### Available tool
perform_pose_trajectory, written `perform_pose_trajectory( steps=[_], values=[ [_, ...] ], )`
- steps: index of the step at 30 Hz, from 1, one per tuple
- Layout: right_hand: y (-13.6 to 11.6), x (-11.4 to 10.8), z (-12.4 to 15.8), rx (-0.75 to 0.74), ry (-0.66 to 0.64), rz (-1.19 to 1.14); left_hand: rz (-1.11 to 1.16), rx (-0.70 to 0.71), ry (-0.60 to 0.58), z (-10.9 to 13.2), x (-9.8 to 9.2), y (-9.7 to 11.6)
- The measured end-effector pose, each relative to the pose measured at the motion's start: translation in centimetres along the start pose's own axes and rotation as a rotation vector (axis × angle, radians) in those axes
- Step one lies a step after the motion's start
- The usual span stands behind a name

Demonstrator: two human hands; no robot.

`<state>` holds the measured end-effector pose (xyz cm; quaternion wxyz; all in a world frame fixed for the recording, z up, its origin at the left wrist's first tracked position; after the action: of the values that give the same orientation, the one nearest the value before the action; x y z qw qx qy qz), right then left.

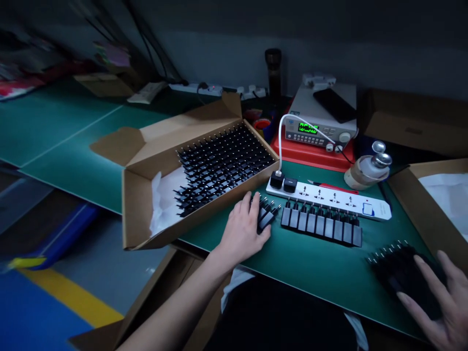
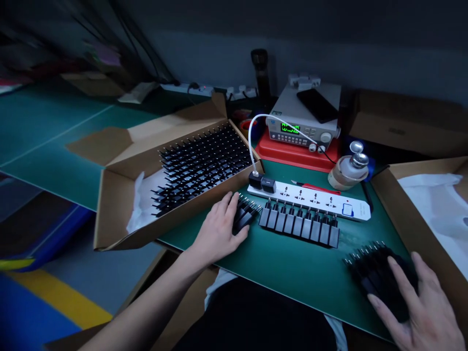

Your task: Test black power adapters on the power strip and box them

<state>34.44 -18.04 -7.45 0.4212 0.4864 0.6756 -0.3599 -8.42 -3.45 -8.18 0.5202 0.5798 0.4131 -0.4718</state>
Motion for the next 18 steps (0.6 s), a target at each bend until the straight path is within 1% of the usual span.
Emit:
perform_pose_trajectory(
  steps=[2,4,7,9,11,13,14,15,16,17,18],
  values=[
    [-0.5,0.9,-0.1,-0.052,-0.05,-0.041,0.029,0.052,0.066,0.7,0.4,0.1],
    [-1.3,1.5,-0.6,-0.098,-0.069,-0.074,0.045,0.1,0.125,1.1,0.5,0.3],
    [-2.0,1.1,-1.9,-0.113,-0.015,-0.101,0.065,0.149,0.174,1.0,0.3,0.5],
    [-2.5,-0.1,-3.0,-0.12,0.02,-0.127,0.102,0.171,0.19,0.8,-0.5,0.5],
    [-3.1,-1.9,-3.9,-0.112,0.054,-0.15,0.177,0.202,0.227,1.1,-1.9,0.5],
    [-3.7,-4.2,-4.2,-0.064,0.152,-0.134,0.247,0.241,0.297,2.0,-3.3,0.5],
    [-4.0,-5.1,-4.0,-0.029,0.209,-0.11,0.256,0.252,0.322,2.5,-3.7,0.4],
    [-4.4,-5.5,-3.7,-0.006,0.236,-0.086,0.245,0.254,0.329,3.0,-3.6,0.3],
    [-4.9,-5.2,-3.5,0.008,0.226,-0.065,0.218,0.247,0.314,3.3,-3.2,0.2],
    [-5.3,-4.3,-3.4,0.013,0.176,-0.053,0.189,0.23,0.277,3.4,-2.4,0.1],
    [-5.7,-3.1,-3.3,0.01,0.097,-0.055,0.173,0.205,0.228,3.4,-1.7,-0.1]
  ],
)
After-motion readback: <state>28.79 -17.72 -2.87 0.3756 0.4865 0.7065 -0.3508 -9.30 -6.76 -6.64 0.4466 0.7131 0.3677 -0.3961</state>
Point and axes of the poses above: each hand's wrist, its own z-axis away from the middle knuckle, its own x-axis out of the palm, y = z × x, the point moved 10 cm from there along -z, towards the middle knuckle, and after that the axes turned 6 degrees about -x, right-handed, at the moved point
